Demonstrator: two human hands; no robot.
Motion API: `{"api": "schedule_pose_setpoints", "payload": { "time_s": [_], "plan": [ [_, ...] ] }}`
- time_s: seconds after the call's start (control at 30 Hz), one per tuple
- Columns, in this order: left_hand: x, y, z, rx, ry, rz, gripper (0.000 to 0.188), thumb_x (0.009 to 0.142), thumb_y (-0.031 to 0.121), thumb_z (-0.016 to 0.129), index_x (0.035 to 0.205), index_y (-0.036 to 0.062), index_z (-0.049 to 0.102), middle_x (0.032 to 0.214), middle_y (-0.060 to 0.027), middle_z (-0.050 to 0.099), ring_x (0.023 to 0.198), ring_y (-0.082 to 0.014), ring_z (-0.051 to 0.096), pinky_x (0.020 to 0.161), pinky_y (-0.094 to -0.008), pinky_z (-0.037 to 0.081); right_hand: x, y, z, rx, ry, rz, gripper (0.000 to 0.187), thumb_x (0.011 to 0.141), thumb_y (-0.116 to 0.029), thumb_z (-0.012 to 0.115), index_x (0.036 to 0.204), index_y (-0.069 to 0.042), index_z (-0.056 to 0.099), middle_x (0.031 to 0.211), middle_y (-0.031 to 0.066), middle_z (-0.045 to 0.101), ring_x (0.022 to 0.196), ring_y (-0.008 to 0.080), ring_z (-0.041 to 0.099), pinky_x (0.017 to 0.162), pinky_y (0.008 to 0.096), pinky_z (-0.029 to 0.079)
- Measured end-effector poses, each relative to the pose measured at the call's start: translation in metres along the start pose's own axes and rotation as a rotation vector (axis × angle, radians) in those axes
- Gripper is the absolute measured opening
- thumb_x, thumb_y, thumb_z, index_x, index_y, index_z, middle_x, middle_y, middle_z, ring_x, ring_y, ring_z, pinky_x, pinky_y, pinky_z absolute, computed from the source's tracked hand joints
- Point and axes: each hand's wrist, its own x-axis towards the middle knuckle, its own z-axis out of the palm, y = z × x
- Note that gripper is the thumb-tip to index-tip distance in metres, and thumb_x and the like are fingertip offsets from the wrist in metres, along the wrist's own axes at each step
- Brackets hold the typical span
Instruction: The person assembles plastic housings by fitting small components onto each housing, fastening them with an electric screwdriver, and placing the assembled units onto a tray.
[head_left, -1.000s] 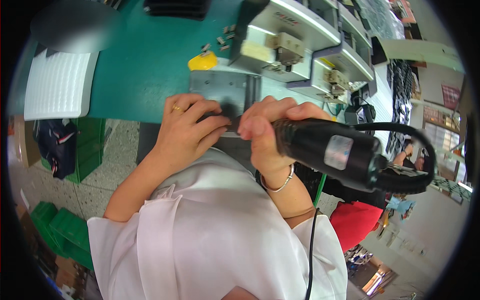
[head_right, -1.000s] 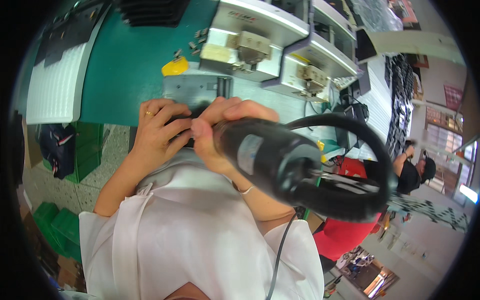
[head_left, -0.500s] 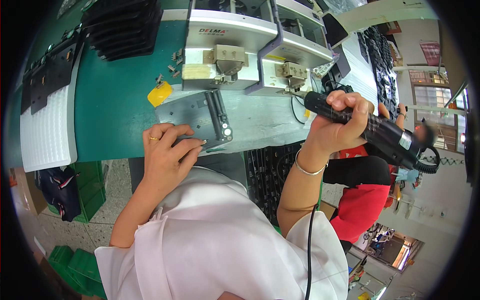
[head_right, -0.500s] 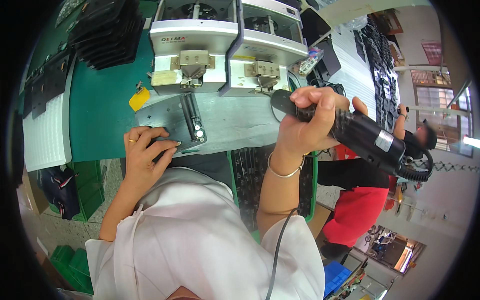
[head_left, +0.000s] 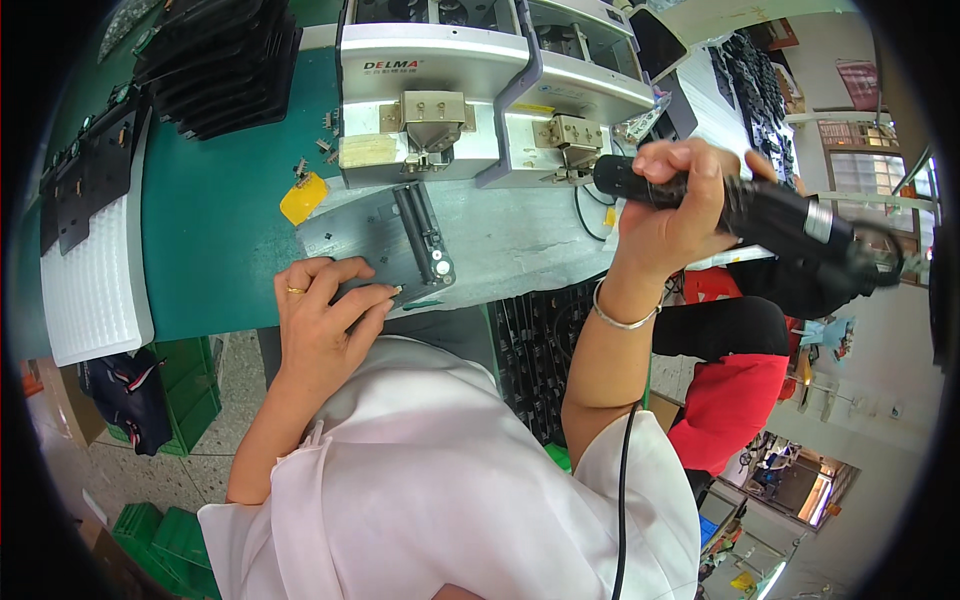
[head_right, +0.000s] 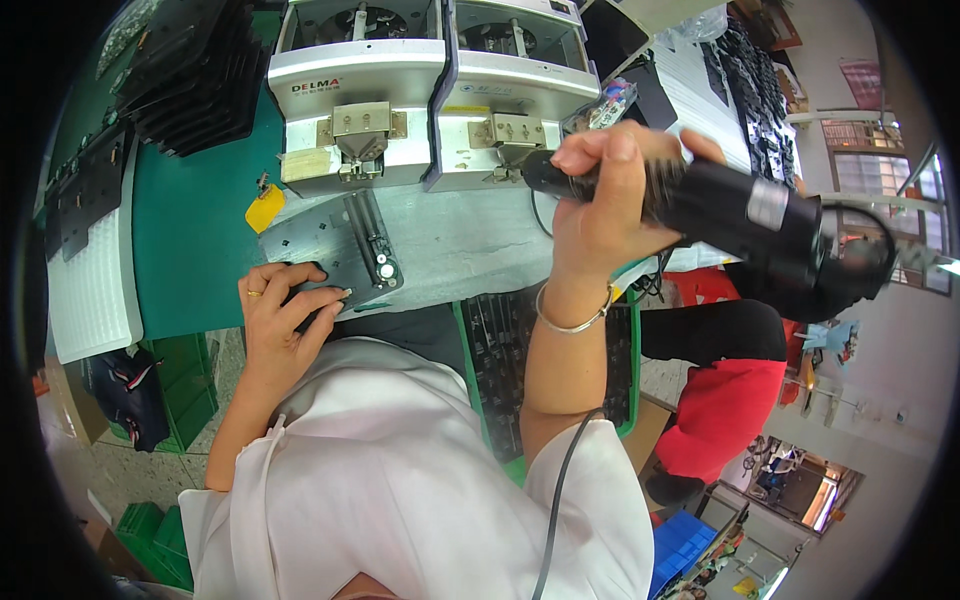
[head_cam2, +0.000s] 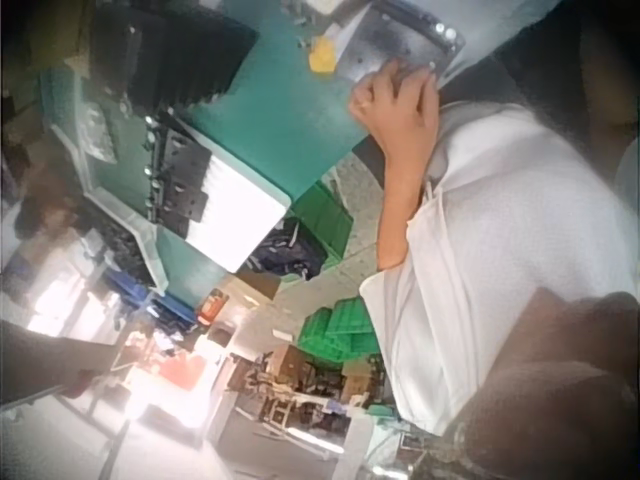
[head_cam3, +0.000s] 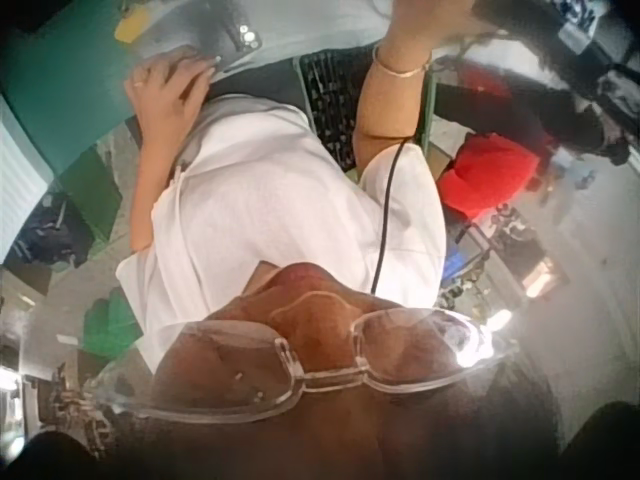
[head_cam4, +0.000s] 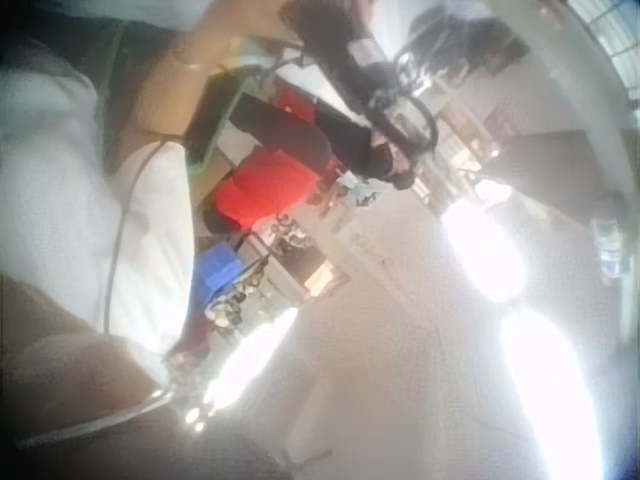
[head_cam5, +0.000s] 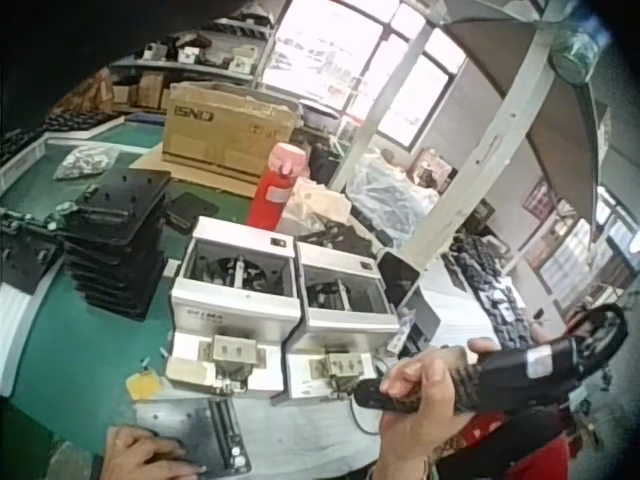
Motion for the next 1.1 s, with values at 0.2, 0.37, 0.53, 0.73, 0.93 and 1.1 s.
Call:
{"api": "schedule_pose_setpoints", "payload": {
  "time_s": [0.2,0.37,0.53,0.73,0.93,1.1],
  "plan": [
    [0.0,0.003,-0.007,-0.048,-0.053,-0.021,0.027,0.069,0.015,0.078,0.094,0.0126,0.069,0.104,-0.0016,0.063,0.1,-0.0238,0.051,0.09,-0.0377,0.033,0.03,0.014,-0.003,0.125,-0.273,0.244,0.038,0.084,0.003,0.063,0.114,0.002,0.04,0.066,0.0108,0.061,0.048,0.0151,0.057,0.05,0.0279,0.05],
    [-0.002,-0.003,-0.01,-0.031,-0.084,-0.024,0.037,0.067,0.02,0.08,0.1,0.0123,0.065,0.111,-0.0009,0.059,0.101,-0.0236,0.051,0.09,-0.0393,0.034,0.034,0.015,-0.002,0.22,-0.233,0.341,0.034,0.085,0.004,0.061,0.113,0.002,0.042,0.066,0.0115,0.06,0.048,0.0162,0.056,0.048,0.0302,0.05],
    [-0.007,-0.007,-0.009,-0.061,-0.106,-0.058,0.036,0.066,0.021,0.081,0.097,0.0118,0.066,0.116,-0.0025,0.058,0.105,-0.0255,0.05,0.091,-0.039,0.034,0.02,0.002,0.001,0.192,-0.214,0.358,0.038,0.085,0.005,0.059,0.117,-0.002,0.04,0.067,0.0112,0.058,0.046,0.0167,0.052,0.048,0.034,0.049],
    [-0.004,-0.012,-0.01,-0.125,-0.131,-0.069,0.033,0.068,0.019,0.08,0.097,0.0132,0.066,0.116,-0.0017,0.057,0.107,-0.0243,0.05,0.092,-0.0403,0.034,-0.039,-0.032,0.031,0.47,-0.294,0.501,0.041,0.089,-0.004,0.052,0.126,-0.013,0.038,0.071,0.0068,0.052,0.05,0.0135,0.044,0.045,0.0312,0.044],
    [-0.008,-0.014,-0.008,-0.153,-0.103,-0.085,0.036,0.065,0.016,0.081,0.096,0.0122,0.064,0.117,-0.001,0.055,0.107,-0.0234,0.049,0.092,-0.0404,0.034,-0.105,-0.042,0.072,0.408,-0.346,0.57,0.049,0.088,-0.008,0.066,0.124,-0.013,0.034,0.068,0.0067,0.056,0.049,0.0162,0.049,0.048,0.0322,0.048],
    [-0.009,-0.015,-0.008,-0.177,-0.101,-0.081,0.035,0.064,0.015,0.081,0.094,0.012,0.063,0.115,-0.0006,0.054,0.107,-0.0228,0.048,0.092,-0.0397,0.034,-0.119,-0.036,0.078,0.31,-0.408,0.487,0.05,0.087,-0.005,0.067,0.119,-0.011,0.029,0.065,0.0087,0.058,0.049,0.0175,0.053,0.053,0.0337,0.051]
  ]
}}
